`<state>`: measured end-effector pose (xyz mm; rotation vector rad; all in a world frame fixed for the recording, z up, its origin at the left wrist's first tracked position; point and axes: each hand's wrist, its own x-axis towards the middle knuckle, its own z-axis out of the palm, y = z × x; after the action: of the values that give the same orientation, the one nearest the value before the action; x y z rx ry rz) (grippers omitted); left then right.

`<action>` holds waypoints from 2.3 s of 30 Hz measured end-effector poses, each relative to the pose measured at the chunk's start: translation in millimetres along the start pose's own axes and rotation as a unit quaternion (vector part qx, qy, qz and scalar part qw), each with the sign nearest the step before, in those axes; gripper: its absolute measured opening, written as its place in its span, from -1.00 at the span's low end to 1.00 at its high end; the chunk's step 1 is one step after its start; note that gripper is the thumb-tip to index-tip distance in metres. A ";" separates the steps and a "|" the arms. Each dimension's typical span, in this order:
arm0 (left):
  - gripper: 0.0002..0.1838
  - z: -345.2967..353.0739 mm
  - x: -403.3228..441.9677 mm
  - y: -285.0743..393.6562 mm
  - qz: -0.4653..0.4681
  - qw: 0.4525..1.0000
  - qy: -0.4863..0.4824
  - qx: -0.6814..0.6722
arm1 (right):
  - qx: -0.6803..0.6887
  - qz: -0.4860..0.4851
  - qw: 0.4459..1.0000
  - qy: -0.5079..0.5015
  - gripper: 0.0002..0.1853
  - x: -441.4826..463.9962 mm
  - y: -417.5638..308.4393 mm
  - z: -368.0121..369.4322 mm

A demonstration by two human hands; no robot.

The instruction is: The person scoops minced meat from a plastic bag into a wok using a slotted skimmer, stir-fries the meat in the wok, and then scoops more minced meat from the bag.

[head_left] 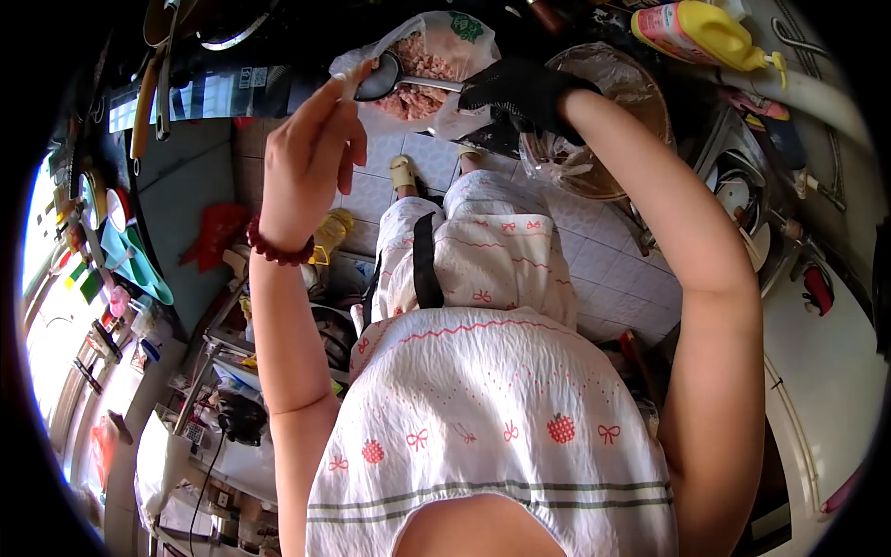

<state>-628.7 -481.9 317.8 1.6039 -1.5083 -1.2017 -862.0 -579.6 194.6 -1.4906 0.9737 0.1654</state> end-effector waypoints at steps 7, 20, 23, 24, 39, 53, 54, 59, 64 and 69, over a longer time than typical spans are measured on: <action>-0.61 -0.2 18.7 -5.8 0.039 0.997 0.000 0.072 | -0.348 -0.109 0.926 0.094 -0.70 22.6 -7.1 -14.3; -0.60 2.3 23.7 -19.8 0.082 0.991 0.028 -0.102 | -0.041 -0.131 0.972 0.190 -0.66 -14.4 31.9 43.9; -0.61 -13.3 24.6 -16.5 0.017 0.997 0.030 -0.074 | -0.006 -0.119 0.969 0.215 -0.68 -33.4 19.6 46.3; -0.61 -14.1 24.9 -14.5 0.012 0.996 0.032 -0.086 | 0.004 -0.111 0.968 0.226 -0.67 -39.6 14.6 46.8; -0.67 -29.8 15.8 -29.7 -0.026 0.989 0.108 -0.094 | -0.028 -0.008 0.943 0.332 -0.66 -121.4 -14.3 96.9; -0.60 -62.4 7.4 -65.2 0.000 0.993 0.090 -0.079 | 0.155 0.101 0.876 0.445 -0.62 -191.0 -82.2 198.1; -0.53 -56.9 8.4 -66.6 0.010 0.994 0.094 -0.050 | 0.158 0.106 0.866 0.462 -0.61 -203.7 -82.6 206.1; -0.29 1.2 -12.2 -22.7 0.246 0.933 0.221 0.145 | 0.168 0.108 0.780 0.593 -0.65 -275.1 -67.5 256.6; -0.29 122.6 -66.8 42.0 0.343 0.934 0.060 0.082 | 0.229 0.215 0.685 0.658 -0.62 -370.6 -30.6 327.9; -0.29 288.7 -154.4 81.0 0.378 0.914 -0.143 0.037 | 0.290 0.283 0.533 0.743 -0.65 -461.3 33.1 429.1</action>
<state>-914.0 -302.3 308.0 0.7397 -2.1048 -0.9433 -985.5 13.6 370.2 -0.2763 2.5240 -1.0981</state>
